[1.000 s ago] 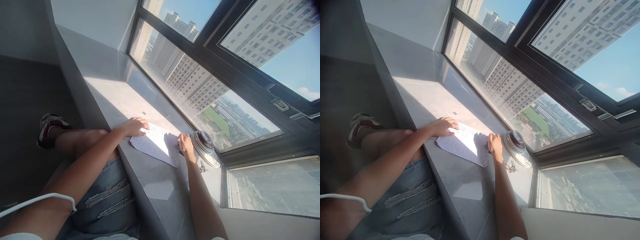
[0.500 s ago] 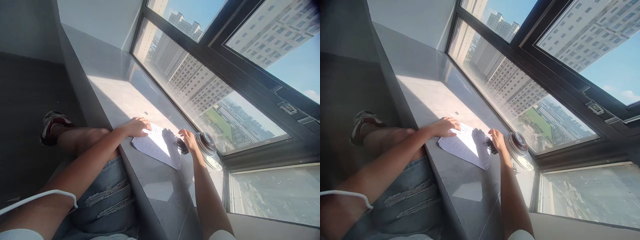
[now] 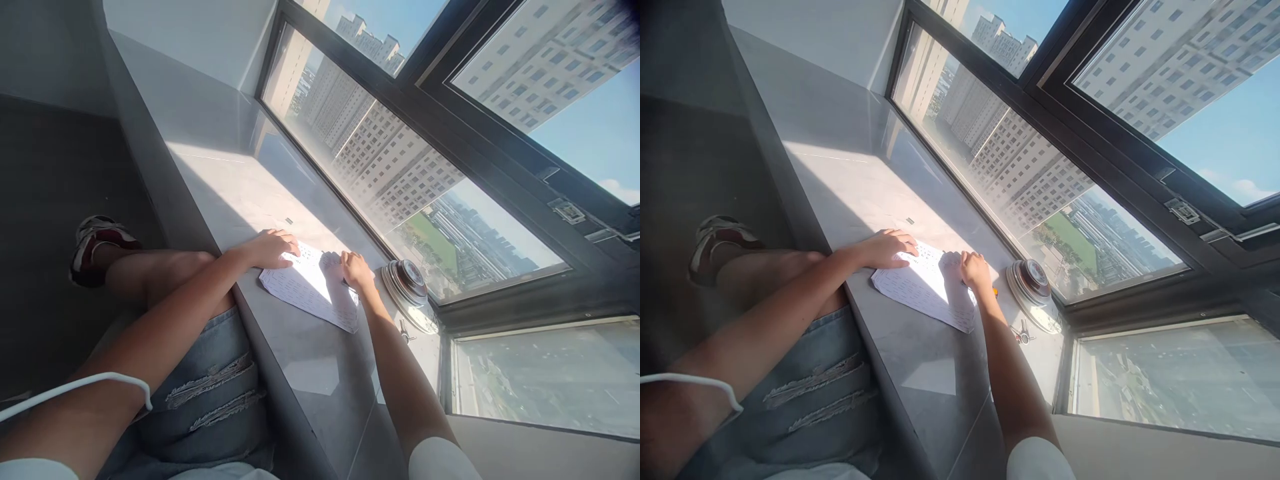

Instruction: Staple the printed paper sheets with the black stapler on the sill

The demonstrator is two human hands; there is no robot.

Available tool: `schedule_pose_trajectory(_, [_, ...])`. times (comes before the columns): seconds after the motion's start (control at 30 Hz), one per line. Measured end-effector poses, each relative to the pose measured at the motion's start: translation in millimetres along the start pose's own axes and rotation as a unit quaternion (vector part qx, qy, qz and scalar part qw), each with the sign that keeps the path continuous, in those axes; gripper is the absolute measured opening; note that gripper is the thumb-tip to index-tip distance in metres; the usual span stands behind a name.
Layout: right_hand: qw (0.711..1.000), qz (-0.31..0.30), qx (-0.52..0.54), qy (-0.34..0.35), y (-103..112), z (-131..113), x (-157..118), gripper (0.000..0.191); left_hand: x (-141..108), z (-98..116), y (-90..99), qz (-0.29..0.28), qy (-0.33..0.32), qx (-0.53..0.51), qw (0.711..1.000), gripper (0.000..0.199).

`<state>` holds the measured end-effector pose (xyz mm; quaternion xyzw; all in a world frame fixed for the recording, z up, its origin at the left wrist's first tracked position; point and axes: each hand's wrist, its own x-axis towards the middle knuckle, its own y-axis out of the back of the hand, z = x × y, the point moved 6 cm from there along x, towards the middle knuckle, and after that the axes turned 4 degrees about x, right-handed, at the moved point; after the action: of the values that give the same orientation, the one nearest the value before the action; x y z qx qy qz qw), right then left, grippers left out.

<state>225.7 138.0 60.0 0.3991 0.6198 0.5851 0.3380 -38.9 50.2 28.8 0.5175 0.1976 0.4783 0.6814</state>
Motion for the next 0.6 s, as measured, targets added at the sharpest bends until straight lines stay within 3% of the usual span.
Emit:
schedule_pose_trajectory(0.23, [0.997,0.027,-0.051,-0.046,-1,-10,-9,0.044,2,-5,-4.0,0.008,-0.002,0.012,1.0,0.038])
schedule_pose_trajectory(0.4, [0.999,0.035,-0.022,-0.028,-4,-20,-10,0.036,2,-3,-1.6,0.003,0.003,0.021,1.0,0.038])
schedule_pose_trajectory(0.53, [0.998,0.062,0.014,-0.009,8,-18,-8,0.04,1,-1,0.1,0.001,0.006,0.019,1.0,0.039])
schedule_pose_trajectory(0.6, [0.993,0.107,0.05,-0.009,20,-8,-13,0.047,0,-1,0.4,0.003,0.003,0.016,1.0,0.039])
